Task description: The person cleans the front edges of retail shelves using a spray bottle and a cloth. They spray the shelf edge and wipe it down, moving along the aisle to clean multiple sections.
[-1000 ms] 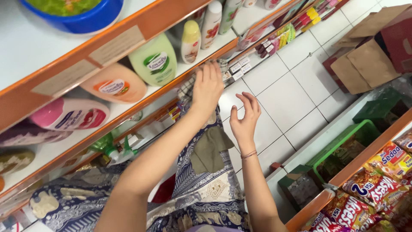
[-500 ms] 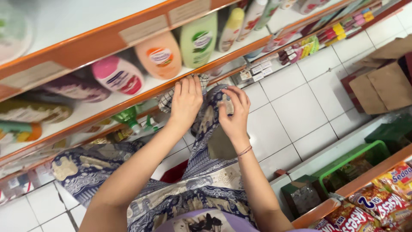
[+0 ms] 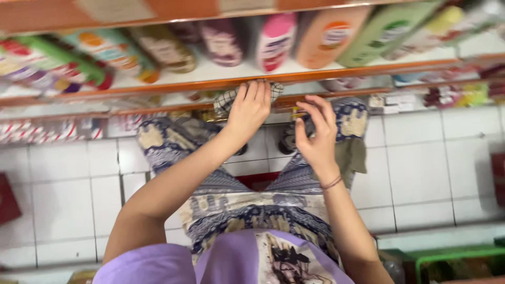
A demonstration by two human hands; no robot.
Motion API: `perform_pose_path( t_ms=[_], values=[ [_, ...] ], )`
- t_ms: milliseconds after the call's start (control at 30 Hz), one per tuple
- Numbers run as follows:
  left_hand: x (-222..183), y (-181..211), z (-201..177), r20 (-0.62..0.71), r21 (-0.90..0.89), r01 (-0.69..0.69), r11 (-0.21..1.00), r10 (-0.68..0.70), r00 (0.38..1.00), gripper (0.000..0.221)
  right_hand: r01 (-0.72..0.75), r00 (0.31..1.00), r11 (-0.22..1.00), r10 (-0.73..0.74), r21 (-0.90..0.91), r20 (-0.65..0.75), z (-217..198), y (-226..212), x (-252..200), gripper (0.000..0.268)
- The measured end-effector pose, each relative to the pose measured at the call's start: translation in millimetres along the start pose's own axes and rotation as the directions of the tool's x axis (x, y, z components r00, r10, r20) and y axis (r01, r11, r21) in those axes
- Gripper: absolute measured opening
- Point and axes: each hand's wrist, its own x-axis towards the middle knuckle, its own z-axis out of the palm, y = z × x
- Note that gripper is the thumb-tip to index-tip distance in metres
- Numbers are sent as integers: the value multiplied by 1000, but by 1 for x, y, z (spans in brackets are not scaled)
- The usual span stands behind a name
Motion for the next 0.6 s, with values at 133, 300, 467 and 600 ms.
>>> perform_pose_path(
  t_ms=[133, 300, 467, 600],
  values=[
    [-38, -43, -1, 16, 27, 30, 999, -30, 999, 46, 71, 994, 997, -69, -16, 89, 26, -21, 7, 35],
    [-88, -100, 1, 42, 84, 81, 993, -85, 995, 44, 126, 967, 992, -129, 25, 222, 70, -46, 15, 36],
    [-135, -154, 0, 87, 154, 101, 983, -115, 990, 45, 218, 915, 974, -224, 55, 336, 114, -70, 20, 35],
    [-165, -188, 2, 65, 186, 121, 975, -135, 989, 46, 258, 876, 963, -270, 83, 399, 141, -86, 23, 34]
  ],
)
